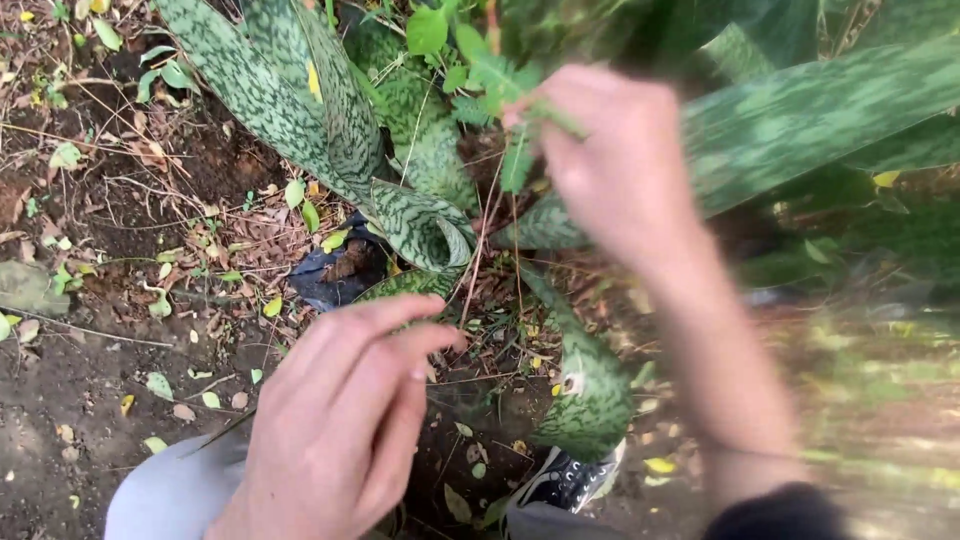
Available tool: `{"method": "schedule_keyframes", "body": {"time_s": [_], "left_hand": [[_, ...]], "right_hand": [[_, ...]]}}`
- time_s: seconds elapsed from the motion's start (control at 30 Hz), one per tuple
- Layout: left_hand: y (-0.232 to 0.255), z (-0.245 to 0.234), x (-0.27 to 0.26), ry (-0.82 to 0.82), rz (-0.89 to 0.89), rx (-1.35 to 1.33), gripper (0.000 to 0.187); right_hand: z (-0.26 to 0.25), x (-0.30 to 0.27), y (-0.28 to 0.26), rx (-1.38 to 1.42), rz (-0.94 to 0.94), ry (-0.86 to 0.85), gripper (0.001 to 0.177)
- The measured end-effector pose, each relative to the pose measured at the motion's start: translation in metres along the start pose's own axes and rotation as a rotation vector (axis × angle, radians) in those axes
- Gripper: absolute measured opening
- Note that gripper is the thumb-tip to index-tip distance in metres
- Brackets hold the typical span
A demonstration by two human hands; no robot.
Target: Weeding various potted plants by hand in an outdoor nursery area.
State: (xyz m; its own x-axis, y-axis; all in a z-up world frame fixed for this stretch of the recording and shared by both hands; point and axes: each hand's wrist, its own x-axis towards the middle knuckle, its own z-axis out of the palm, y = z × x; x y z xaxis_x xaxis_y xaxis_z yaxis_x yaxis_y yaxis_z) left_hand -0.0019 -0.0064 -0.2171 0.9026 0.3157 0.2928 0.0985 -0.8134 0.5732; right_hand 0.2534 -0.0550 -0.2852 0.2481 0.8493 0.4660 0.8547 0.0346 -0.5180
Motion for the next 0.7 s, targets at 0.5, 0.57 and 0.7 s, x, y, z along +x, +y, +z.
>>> {"method": "schedule_keyframes", "body": {"time_s": [0.5,0.57,0.7], "left_hand": [[-0.006,0.011,0.011,0.012,-0.069,-0.026,0.023],[-0.006,0.012,0.012,0.003,-0.075,-0.055,0.024],[-0.015,0.022,0.005,-0.179,-0.108,-0.154,0.054]], "right_hand": [[-0.14,-0.228,0.084,0.028,0.477,-0.12,0.09],[-0.141,-0.201,0.042,0.013,0.332,-0.129,0.1],[-0.111,-0.068,-0.039,0.391,0.048,-0.266,0.024]]}}
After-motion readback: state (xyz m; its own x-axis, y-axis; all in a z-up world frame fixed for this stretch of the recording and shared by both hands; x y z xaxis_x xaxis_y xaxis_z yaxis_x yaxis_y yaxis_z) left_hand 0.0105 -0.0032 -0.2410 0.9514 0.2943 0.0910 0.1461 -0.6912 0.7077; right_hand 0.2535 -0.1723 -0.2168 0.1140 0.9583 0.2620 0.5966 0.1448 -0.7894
